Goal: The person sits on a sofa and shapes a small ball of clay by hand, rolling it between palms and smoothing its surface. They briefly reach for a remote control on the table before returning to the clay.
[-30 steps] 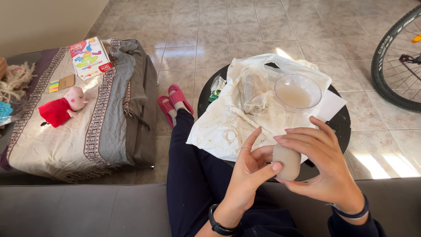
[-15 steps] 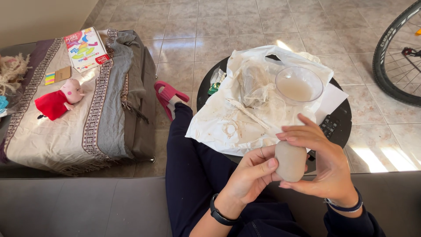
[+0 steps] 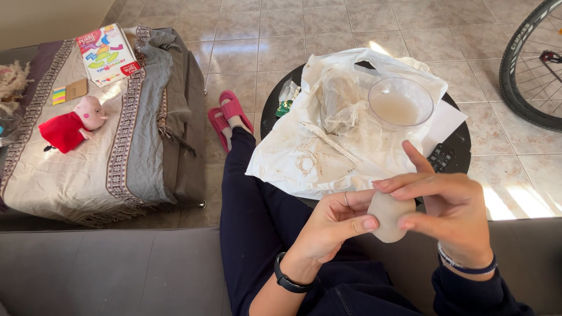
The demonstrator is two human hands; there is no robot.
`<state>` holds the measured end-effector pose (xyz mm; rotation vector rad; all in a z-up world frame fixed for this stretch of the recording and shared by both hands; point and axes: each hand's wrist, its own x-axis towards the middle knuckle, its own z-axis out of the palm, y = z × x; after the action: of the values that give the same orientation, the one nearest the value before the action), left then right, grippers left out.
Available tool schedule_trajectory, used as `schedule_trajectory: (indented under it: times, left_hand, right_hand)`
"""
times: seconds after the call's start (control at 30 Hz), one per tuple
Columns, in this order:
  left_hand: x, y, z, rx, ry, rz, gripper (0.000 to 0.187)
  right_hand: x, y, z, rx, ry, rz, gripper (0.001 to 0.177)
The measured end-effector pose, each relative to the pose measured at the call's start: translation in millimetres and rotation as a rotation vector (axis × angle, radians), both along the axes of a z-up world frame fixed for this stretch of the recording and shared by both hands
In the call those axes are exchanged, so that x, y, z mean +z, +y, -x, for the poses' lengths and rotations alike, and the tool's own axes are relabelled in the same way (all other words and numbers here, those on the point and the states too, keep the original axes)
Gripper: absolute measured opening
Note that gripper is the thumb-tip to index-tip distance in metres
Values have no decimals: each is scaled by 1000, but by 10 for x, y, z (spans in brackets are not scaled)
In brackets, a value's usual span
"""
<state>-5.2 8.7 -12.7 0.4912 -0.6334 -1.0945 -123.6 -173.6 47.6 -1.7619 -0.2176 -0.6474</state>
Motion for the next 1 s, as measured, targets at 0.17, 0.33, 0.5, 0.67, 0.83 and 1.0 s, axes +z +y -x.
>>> schedule_trajectory:
  times: [0.17,0.33,0.5,0.67,0.83,1.0]
  left_hand:
    - [-43,-53,34,-11,14,-26,53]
    - [9,-69,49,-23,60,-31,57]
    - [134,-40,-31,127,114,-40,62]
    - [23,-48,-10,150,114,-46,60]
    - [2,-14,2,145,50,-60,58]
    - [179,81,22,77,-120,-67,63]
  right_hand:
    - [-185,-129,-37,14,-17,-134,9]
    - [-49,-42,-92,-18,-48,-349,7]
    - [477,200,-79,76,2,47,71]
    - [445,244,-104,-81,180,451,81]
    - [315,169,-99,-119,186,399,69]
    - [145,65,-50,67,-34,104,45]
